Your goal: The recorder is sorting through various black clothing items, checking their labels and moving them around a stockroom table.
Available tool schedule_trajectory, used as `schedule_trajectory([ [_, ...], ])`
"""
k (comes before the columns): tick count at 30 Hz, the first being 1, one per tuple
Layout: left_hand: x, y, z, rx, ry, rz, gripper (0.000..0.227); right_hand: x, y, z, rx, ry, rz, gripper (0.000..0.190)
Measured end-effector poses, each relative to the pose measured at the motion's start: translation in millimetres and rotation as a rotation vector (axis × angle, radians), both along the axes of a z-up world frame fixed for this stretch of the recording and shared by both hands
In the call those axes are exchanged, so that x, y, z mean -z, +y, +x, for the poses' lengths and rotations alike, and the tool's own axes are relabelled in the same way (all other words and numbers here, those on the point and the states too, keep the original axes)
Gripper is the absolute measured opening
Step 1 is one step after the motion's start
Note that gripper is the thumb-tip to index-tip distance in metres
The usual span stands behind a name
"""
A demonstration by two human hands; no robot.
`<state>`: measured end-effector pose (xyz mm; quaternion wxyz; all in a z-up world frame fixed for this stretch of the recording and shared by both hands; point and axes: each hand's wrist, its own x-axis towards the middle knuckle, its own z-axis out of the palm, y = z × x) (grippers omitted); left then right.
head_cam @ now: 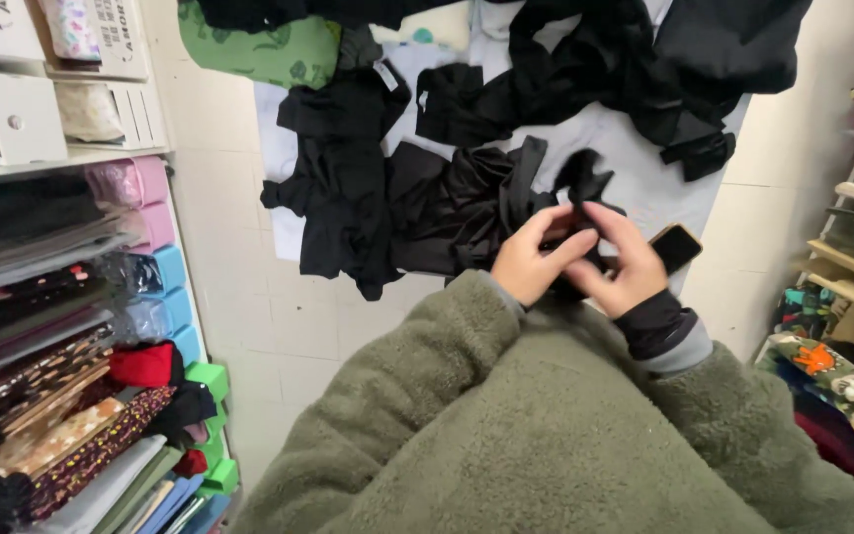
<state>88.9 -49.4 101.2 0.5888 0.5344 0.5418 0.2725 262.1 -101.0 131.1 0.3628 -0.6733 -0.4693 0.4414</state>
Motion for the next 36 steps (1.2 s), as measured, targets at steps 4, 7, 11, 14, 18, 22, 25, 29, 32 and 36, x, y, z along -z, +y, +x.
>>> schedule_trajectory([
  [4,-10,13,4,0.166,-0.297,-0.294,0.045,-16,11,-9,-0.027,-0.093,-0.082,0.057],
  [7,-8,-12,0,0.457,-0.014,0.292,0.029,27,-21,26,0.121,0.427,-0.140,0.066],
  [11,14,-31,-2,0.504,0.012,0.522,0.032,56,-39,50,0.287,0.602,-0.308,0.050],
  [14,60,-60,4,0.226,-0.381,-0.210,0.023,60,-58,49,0.490,0.782,-0.403,0.034],
  [18,96,-62,11,-0.098,-0.231,-0.643,0.070,77,-56,32,0.234,0.619,-0.388,0.039],
  [22,95,-59,6,0.126,-0.241,-1.013,0.076,67,-59,16,0.014,0.241,-0.306,0.058],
  [25,106,-59,6,0.029,-0.516,-0.677,0.071,66,-52,16,0.001,0.339,-0.272,0.054],
  [29,18,-23,7,0.101,-0.139,-0.299,0.064,51,-44,21,0.066,0.421,-0.389,0.052],
  [32,4,-15,7,0.338,0.201,0.026,0.047,49,-44,25,0.038,0.364,-0.298,0.048],
  [36,35,-9,2,0.266,-0.353,-0.143,0.029,33,-37,42,0.191,0.356,-0.280,0.023],
])
